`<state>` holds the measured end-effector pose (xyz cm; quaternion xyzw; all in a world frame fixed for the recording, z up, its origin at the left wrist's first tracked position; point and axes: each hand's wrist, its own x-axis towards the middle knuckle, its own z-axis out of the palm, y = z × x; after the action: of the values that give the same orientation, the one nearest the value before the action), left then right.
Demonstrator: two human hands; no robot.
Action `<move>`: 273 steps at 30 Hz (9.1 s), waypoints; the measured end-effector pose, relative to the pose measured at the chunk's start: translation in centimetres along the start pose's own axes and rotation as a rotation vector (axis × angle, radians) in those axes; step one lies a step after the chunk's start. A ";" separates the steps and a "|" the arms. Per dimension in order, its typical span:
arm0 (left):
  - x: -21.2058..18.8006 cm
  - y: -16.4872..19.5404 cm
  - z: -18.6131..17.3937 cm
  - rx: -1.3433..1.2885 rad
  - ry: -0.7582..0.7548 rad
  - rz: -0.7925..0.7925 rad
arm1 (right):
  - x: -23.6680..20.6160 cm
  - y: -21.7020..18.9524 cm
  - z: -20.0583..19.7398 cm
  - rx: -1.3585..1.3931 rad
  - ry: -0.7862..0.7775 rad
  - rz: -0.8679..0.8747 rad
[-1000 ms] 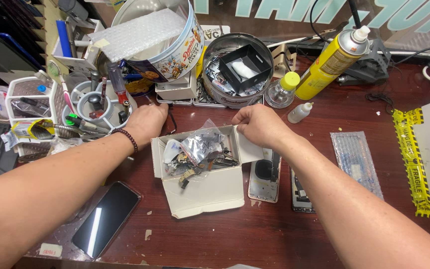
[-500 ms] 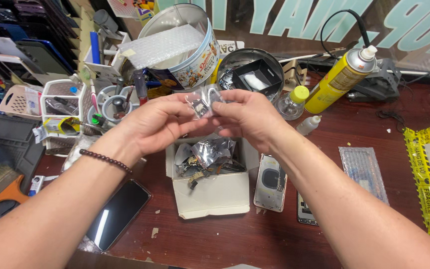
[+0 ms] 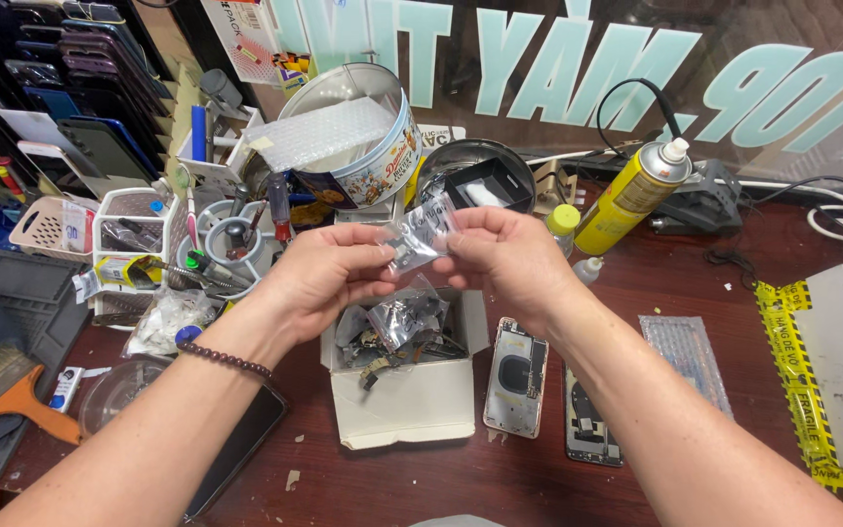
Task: The person unpacks small phone parts from plastic bags and a box, then works on a disassembled smartphone frame, applying adhesive strips and pressing a component into place. They pick up a screwdriver, drive screws into the phone chassis, and handle the frame and back cover while reassembling the phone.
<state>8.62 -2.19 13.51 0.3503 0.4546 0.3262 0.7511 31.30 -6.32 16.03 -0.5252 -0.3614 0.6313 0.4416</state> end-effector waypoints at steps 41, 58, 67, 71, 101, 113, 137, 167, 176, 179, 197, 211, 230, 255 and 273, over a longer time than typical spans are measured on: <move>14.8 -7.4 -9.6 1.705 0.002 -0.121 | -6.2 4.2 -0.1 -0.888 0.391 0.128; -0.1 -5.1 2.7 1.588 -0.316 0.587 | -2.2 7.2 -2.1 -0.776 0.316 0.152; 0.8 -8.3 0.8 1.597 -0.312 0.487 | -2.8 7.2 -0.8 -0.628 0.234 0.233; 0.7 -5.6 1.5 1.497 -0.277 0.315 | -3.3 7.8 -1.4 -0.678 0.216 0.175; 1.7 -5.3 1.2 1.291 -0.180 0.102 | -7.3 5.7 -2.1 0.088 -0.105 0.522; 1.4 -1.6 -0.5 1.143 0.097 0.173 | -6.5 6.5 -2.2 -1.027 -0.382 0.090; 2.7 -0.8 -2.7 0.846 -0.137 -0.083 | -3.2 5.7 -0.9 -0.785 -0.133 -0.109; 1.0 -6.0 -10.8 0.308 0.044 -0.052 | 0.1 6.4 -2.7 -0.642 -0.342 -0.007; 2.4 -6.6 -8.7 0.806 0.101 -0.017 | 0.3 6.3 -0.9 -0.652 -0.106 0.017; 2.9 -7.0 -8.5 0.753 0.085 0.031 | 1.0 6.6 -0.7 -0.718 0.033 -0.177; 1.9 -7.2 -6.2 0.974 0.178 0.155 | 4.6 10.2 0.2 -0.966 0.152 -0.003; 2.8 -3.3 -0.7 1.092 0.238 0.515 | -5.0 12.9 -8.4 -0.742 0.646 0.054; 5.0 -18.3 22.7 1.085 0.095 0.129 | -18.6 15.2 -34.6 -0.296 0.550 0.560; 9.3 -26.3 33.2 0.306 0.013 -0.482 | -14.4 15.3 -35.6 -0.356 0.391 0.561; 9.6 -18.3 36.1 -0.658 0.211 -0.188 | -18.3 7.4 -41.6 0.064 0.388 0.120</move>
<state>48.28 -12.62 6.37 0.0108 0.4306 0.4191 0.7993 71.95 -26.33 7.75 -0.6431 -0.2174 0.5548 0.4810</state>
